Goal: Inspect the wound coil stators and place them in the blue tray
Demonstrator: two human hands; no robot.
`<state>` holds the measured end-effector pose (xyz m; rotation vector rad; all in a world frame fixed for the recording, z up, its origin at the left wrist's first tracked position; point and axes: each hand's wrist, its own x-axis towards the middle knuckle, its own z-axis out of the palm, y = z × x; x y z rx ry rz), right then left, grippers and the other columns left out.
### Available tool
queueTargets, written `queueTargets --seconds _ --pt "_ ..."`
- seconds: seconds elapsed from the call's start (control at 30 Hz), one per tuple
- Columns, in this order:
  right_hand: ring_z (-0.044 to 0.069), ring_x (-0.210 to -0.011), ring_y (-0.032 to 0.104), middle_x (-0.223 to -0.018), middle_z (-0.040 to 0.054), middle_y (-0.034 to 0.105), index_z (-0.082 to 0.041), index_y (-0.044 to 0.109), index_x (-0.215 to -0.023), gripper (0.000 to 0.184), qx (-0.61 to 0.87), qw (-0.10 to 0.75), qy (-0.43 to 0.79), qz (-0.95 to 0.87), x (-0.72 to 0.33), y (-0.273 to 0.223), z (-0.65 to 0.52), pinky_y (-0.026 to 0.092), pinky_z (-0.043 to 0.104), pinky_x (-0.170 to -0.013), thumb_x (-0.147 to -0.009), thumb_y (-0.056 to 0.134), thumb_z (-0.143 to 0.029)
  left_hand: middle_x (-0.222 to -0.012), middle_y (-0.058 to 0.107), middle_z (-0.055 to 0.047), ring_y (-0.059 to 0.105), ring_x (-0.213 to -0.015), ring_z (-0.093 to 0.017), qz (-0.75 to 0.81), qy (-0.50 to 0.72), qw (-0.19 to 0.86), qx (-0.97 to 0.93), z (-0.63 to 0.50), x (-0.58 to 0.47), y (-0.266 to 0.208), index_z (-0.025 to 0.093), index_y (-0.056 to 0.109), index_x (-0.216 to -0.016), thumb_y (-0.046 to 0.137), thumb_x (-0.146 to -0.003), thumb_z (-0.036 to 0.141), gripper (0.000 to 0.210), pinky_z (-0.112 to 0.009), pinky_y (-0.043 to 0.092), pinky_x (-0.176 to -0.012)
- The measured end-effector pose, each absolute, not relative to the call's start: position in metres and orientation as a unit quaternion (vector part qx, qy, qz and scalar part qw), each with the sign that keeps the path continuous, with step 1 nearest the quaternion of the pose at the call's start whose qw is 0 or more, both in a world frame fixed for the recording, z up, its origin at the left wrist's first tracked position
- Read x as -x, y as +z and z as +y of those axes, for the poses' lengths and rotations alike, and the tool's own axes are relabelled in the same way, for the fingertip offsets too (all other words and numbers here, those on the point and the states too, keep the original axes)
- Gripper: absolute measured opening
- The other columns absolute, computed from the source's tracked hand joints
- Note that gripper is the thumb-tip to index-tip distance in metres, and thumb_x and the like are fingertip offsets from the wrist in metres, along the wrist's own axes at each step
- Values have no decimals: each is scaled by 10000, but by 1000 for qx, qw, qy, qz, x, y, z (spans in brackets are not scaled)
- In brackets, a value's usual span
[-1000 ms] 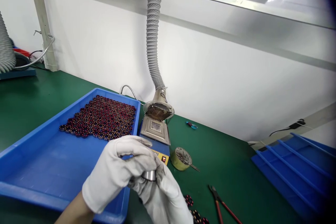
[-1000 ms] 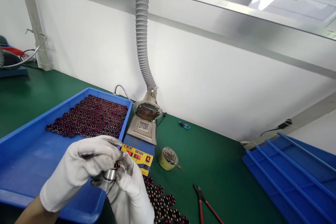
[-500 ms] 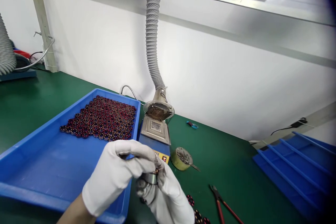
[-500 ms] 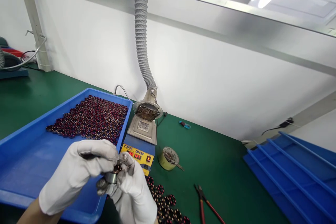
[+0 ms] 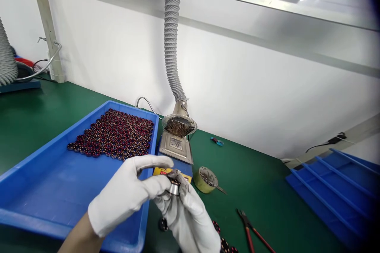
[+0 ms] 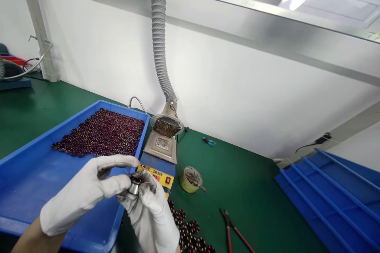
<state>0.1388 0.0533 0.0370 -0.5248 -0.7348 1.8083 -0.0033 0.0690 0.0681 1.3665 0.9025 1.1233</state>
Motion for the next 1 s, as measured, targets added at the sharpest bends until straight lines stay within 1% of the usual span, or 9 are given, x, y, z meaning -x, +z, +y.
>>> queueTargets --seconds 0.17,0.3,0.37,0.47,0.53,0.6,0.7,0.83,1.0 --pt "206 -803 652 -912 56 691 -230 637 -938 374 261 541 728 -330 -146 15 65 509 385 -801 -604 759 -346 -855 650 -37 584 -790 -172 305 481 553 -608 73 3 63 171 671 -781 545 -700 121 158 -222 460 -697" --pt "202 -717 657 -727 36 693 -221 642 -749 246 265 515 747 -326 -151 0 84 526 381 -749 -596 754 -377 -766 621 -41 558 -719 -159 256 529 544 -599 71 2 61 151 644 -695 541 -701 106 113 -222 443 -642" --pt "195 -684 654 -685 27 684 -216 633 -706 251 257 509 755 -323 -151 -2 86 531 376 -726 -575 766 -384 -774 615 -35 554 -743 -162 255 553 541 -580 69 6 59 161 632 -708 554 -711 116 91 -225 441 -670" --pt "192 -752 653 -797 32 698 -231 641 -830 320 246 540 738 -321 -150 1 74 523 365 -748 -573 772 -369 -824 616 -26 557 -836 -177 272 622 526 -513 66 14 60 189 621 -737 584 -725 165 45 -213 439 -674" --pt "199 -792 652 -850 40 700 -238 637 -898 338 248 559 723 -322 -150 5 64 518 377 -767 -608 749 -370 -806 614 -27 567 -752 -166 311 629 518 -489 65 18 63 194 628 -797 615 -730 218 72 -194 423 -562" --pt "211 -804 654 -878 48 702 -241 639 -920 334 252 566 714 -326 -150 7 58 514 396 -782 -626 736 -367 -790 615 -25 549 -620 -139 356 567 531 -519 65 16 67 194 633 -877 637 -698 216 181 -186 382 -463" --pt "212 -806 661 -903 36 706 -262 647 -923 320 258 570 708 -328 -151 7 61 513 393 -791 -627 737 -345 -844 626 -28 571 -700 -154 337 470 551 -601 66 8 70 189 660 -818 579 -673 130 175 -199 441 -569" --pt "155 -641 663 -711 -12 709 -253 661 -768 91 268 538 732 -322 -158 12 77 538 328 -685 -711 672 -323 -832 623 -25 567 -806 -170 276 502 502 -648 65 1 67 187 653 -728 519 -716 76 174 -234 445 -712" --pt "97 -524 622 -588 -51 668 -208 624 -660 93 277 479 772 -313 -165 21 86 523 225 -564 -684 700 -254 -755 607 -22 553 -828 -192 274 533 450 -662 61 -1 64 186 615 -698 524 -752 97 139 -283 412 -804"
